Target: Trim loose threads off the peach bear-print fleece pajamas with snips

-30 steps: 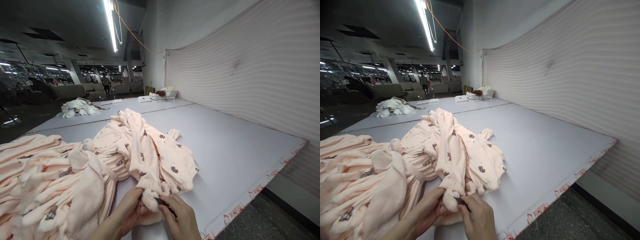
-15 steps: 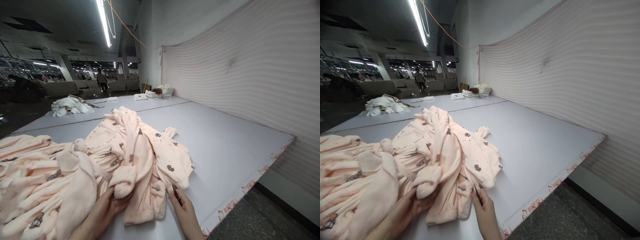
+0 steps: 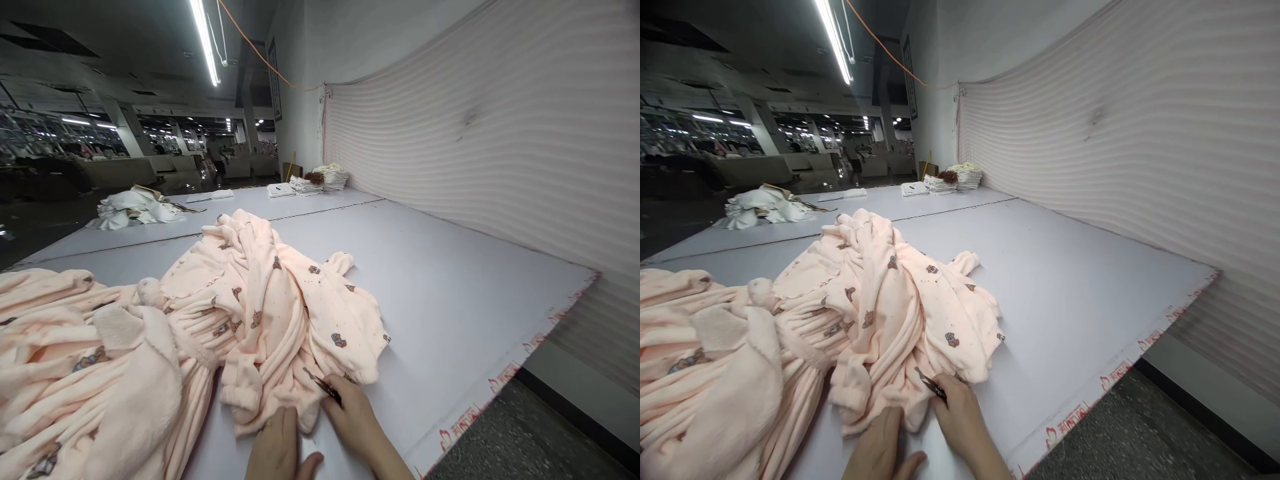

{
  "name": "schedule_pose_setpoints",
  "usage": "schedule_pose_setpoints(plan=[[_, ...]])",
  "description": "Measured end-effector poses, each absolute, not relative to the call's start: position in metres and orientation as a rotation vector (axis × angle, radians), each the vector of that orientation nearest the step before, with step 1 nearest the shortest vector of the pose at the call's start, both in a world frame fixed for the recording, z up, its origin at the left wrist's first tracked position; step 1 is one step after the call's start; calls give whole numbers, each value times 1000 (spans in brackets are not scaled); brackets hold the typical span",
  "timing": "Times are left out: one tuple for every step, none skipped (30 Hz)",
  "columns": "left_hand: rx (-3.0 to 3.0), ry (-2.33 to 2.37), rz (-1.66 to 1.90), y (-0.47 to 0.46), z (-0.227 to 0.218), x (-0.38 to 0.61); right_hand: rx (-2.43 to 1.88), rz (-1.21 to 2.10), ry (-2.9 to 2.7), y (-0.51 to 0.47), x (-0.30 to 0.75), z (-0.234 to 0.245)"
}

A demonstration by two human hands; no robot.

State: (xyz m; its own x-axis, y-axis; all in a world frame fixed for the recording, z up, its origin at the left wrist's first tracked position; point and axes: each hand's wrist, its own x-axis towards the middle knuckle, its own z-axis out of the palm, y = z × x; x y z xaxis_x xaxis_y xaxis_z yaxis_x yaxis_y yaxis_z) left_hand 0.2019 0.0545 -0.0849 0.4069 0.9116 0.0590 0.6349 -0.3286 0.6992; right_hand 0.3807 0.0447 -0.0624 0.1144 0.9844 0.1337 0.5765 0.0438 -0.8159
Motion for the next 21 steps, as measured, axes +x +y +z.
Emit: schedule_pose_setpoints(plan=[[2041,1334,727,58,-86,208,-1606,711,-1549,44,383,-59],[2002,1335,866,62,-84,212,-1581,751,-1548,42,385,-56],[1955,1322,991,66,-80,216,-1555,792,-1551,40,387,-54],[1906,1302,1079,70,-76,218,-1543,815,-1549,37,388,-53],[1864,1280,1129,73,-72,220,-1555,800,-1528,33,389,-52],[1838,1249,1149,76,-69,220,-1589,747,-1488,29,389,-53],[1824,1221,1159,77,-67,220,-1629,666,-1440,24,388,-54],[1816,1193,1168,78,-67,219,-1662,575,-1402,20,387,-54],[1808,1168,1172,79,-68,219,-1681,485,-1391,17,385,-55],[1792,1145,1171,79,-69,218,-1686,407,-1416,13,382,-55],[1763,1134,1167,78,-71,217,-1681,346,-1477,11,379,-55],[1728,1134,1162,77,-73,216,-1678,294,-1552,10,376,-54],[1703,1134,1154,76,-75,216,-1685,245,-1614,10,372,-53],[1692,1130,1146,75,-76,216,-1699,207,-1652,10,369,-52],[1688,1124,1138,74,-76,216,-1713,187,-1668,11,367,-50],[1686,1114,1131,73,-76,217,-1718,184,-1666,12,366,-50],[1674,1104,1127,72,-75,217,-1713,192,-1651,13,366,-49],[1651,1097,1126,72,-73,218,-1701,200,-1627,13,366,-49],[1620,1098,1129,71,-71,219,-1689,204,-1597,13,366,-51],[1592,1105,1132,72,-68,219,-1681,207,-1562,12,367,-53],[1576,1113,1130,72,-65,219,-1682,207,-1521,10,367,-56]])
